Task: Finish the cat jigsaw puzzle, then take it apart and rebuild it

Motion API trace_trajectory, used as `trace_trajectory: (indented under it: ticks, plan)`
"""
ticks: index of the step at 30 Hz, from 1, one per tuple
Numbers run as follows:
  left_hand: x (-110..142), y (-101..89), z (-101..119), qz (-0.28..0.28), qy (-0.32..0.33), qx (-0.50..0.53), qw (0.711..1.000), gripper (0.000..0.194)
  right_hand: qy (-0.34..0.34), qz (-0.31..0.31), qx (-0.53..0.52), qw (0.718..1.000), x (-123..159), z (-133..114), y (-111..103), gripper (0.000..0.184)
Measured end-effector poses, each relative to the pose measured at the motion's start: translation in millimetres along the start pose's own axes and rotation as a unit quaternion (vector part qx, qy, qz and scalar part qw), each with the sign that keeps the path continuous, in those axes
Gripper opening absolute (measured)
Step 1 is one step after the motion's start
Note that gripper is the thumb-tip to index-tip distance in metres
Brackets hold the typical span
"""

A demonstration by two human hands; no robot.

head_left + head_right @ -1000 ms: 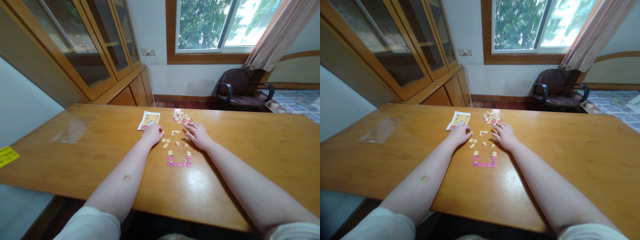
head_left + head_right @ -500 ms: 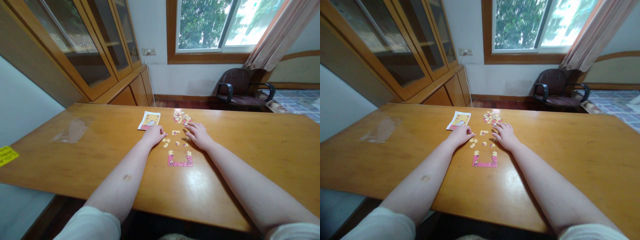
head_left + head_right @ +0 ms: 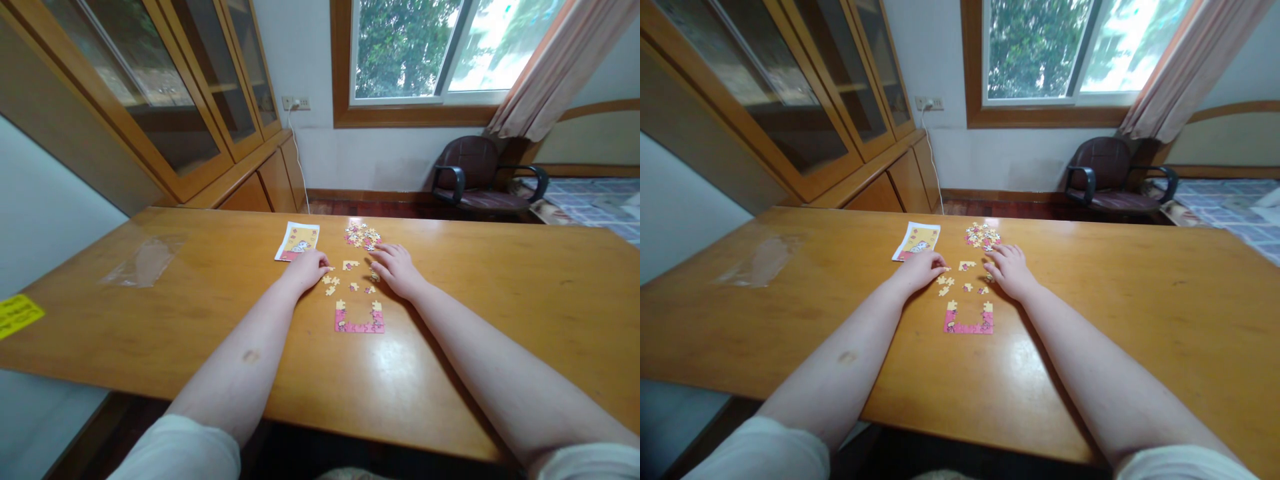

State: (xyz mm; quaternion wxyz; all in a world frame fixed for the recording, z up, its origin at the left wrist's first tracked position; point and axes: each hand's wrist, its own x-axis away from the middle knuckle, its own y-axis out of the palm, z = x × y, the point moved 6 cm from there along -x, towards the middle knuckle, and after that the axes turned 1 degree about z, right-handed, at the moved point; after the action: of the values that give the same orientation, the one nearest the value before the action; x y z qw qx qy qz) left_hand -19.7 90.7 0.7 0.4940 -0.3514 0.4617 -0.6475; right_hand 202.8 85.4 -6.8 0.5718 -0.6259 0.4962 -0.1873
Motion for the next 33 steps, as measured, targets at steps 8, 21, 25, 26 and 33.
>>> trace_trajectory:
  ticks: [8, 21, 25, 26, 33]
  plan:
    - [0, 4.8, 1, 0.001, -0.004, 0.023, 1.0, 0.012, 0.001, 0.012, -0.004, 1.0, 1, 2, 0, 0.046]
    - [6, 9.8, 21, -0.03, 0.027, 0.047, 0.998, 0.014, 0.007, 0.021, -0.026, 0.999, 0, 2, -3, 0.046]
    - [6, 10.9, 25, -0.032, 0.04, 0.048, 0.998, 0.014, 0.009, 0.026, -0.038, 0.999, 0, 3, -2, 0.045]
    - [6, 11.6, 26, -0.034, 0.042, 0.046, 0.997, 0.015, 0.009, 0.028, -0.041, 0.999, 0, 4, -3, 0.045]
    - [7, 14.0, 30, -0.039, 0.079, 0.056, 0.994, 0.016, 0.01, 0.031, -0.037, 0.999, 0, 4, -2, 0.046]
